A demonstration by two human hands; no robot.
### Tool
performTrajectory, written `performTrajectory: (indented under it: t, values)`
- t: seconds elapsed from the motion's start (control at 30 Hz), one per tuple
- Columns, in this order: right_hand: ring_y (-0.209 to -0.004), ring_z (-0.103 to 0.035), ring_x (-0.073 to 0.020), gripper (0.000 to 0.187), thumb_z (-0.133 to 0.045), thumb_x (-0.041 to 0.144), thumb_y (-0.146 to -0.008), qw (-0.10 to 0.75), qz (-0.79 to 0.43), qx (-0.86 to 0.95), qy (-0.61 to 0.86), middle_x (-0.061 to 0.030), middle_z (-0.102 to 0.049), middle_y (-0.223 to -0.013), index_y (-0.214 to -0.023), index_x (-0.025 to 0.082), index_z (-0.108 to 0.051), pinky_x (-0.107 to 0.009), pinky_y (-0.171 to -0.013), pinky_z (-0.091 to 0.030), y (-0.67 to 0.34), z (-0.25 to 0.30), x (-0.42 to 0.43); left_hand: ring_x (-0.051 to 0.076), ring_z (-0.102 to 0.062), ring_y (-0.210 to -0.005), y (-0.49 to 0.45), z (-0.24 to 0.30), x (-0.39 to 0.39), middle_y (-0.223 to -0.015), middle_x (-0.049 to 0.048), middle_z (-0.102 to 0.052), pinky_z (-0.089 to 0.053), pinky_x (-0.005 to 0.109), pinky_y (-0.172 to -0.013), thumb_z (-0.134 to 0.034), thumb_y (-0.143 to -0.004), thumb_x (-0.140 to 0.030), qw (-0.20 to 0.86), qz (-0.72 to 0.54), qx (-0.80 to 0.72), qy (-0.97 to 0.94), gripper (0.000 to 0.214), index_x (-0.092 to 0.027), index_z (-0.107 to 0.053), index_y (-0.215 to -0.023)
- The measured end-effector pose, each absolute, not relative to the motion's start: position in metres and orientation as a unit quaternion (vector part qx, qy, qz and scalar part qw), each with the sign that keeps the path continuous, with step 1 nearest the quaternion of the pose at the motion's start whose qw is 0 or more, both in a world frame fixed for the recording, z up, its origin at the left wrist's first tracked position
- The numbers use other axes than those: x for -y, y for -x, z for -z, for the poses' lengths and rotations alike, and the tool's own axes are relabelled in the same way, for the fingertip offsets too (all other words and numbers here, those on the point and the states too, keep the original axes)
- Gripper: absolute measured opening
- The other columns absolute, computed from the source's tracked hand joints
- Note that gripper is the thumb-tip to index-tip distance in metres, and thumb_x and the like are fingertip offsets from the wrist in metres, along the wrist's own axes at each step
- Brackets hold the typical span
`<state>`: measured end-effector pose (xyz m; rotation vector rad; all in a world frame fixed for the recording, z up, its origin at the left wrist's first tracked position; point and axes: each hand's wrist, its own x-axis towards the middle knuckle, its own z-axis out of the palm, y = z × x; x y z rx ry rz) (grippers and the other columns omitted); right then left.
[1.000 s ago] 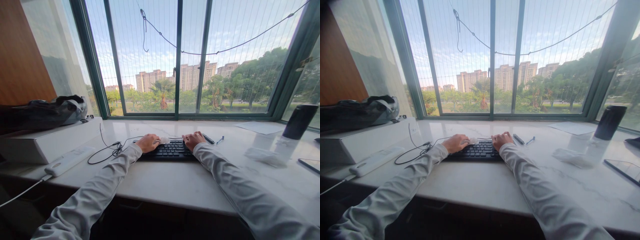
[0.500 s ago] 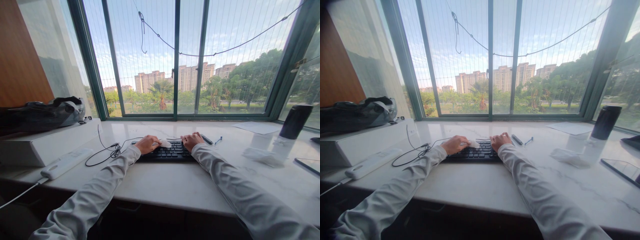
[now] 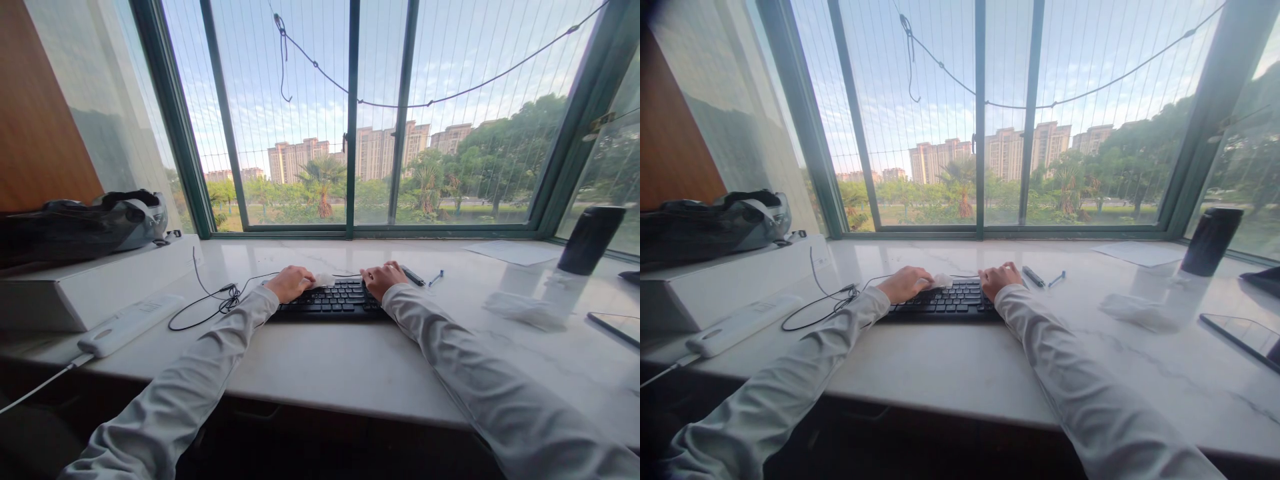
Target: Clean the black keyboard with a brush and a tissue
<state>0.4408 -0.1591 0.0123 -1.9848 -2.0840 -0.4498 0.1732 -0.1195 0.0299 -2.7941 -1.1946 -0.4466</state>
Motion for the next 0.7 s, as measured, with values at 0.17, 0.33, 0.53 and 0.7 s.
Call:
performTrajectory:
  t: [0.17,0.33,0.53,0.7]
  values:
    - [-0.1,-0.06,-0.023,0.053,-0.022,0.045,-0.095,0.102,0.153,0.717,0.672,-0.0086,-0.071,-0.102,-0.098,0.023,-0.07,-0.037,-0.097,-0.023,-0.443,-0.012,0.157,0.018,-0.062,-0.099,-0.167,-0.036,0.116,-0.104,0.0054,-0.07,-0.043,0.026,-0.088,-0.05,-0.084,-0.022,0.042,0.091,0.452,0.886,0.026,-0.021,-0.069,-0.101]
    - [-0.099,-0.06,-0.0239,0.053,-0.022,0.044,-0.095,0.099,0.164,0.723,0.664,-0.0096,-0.071,-0.101,-0.098,0.022,-0.07,-0.038,-0.097,-0.023,-0.443,-0.013,0.158,0.021,-0.061,-0.097,-0.153,-0.04,0.115,-0.102,0.0091,-0.069,-0.044,0.029,-0.084,-0.048,-0.082,-0.017,0.091,0.02,0.514,0.853,0.028,-0.02,-0.069,-0.099]
    - [-0.101,-0.06,-0.0247,0.053,-0.022,0.043,-0.095,0.099,0.162,0.722,0.665,-0.0098,-0.071,-0.101,-0.096,0.022,-0.07,-0.039,-0.095,-0.024,-0.445,-0.01,0.155,0.025,-0.062,-0.098,-0.141,-0.045,0.12,-0.104,0.0148,-0.067,-0.047,0.031,-0.083,-0.048,-0.08,-0.013,0.136,-0.049,0.611,0.778,0.029,-0.015,-0.07,-0.098]
    - [-0.101,-0.06,-0.0239,0.053,-0.022,0.044,-0.095,0.111,0.158,0.72,0.667,-0.0091,-0.072,-0.099,-0.094,0.022,-0.071,-0.038,-0.096,-0.023,-0.445,-0.008,0.153,0.029,-0.061,-0.103,-0.142,-0.048,0.125,-0.11,0.0179,-0.064,-0.049,0.034,-0.083,-0.051,-0.079,-0.015,0.121,-0.054,0.674,0.726,0.034,-0.014,-0.068,-0.108]
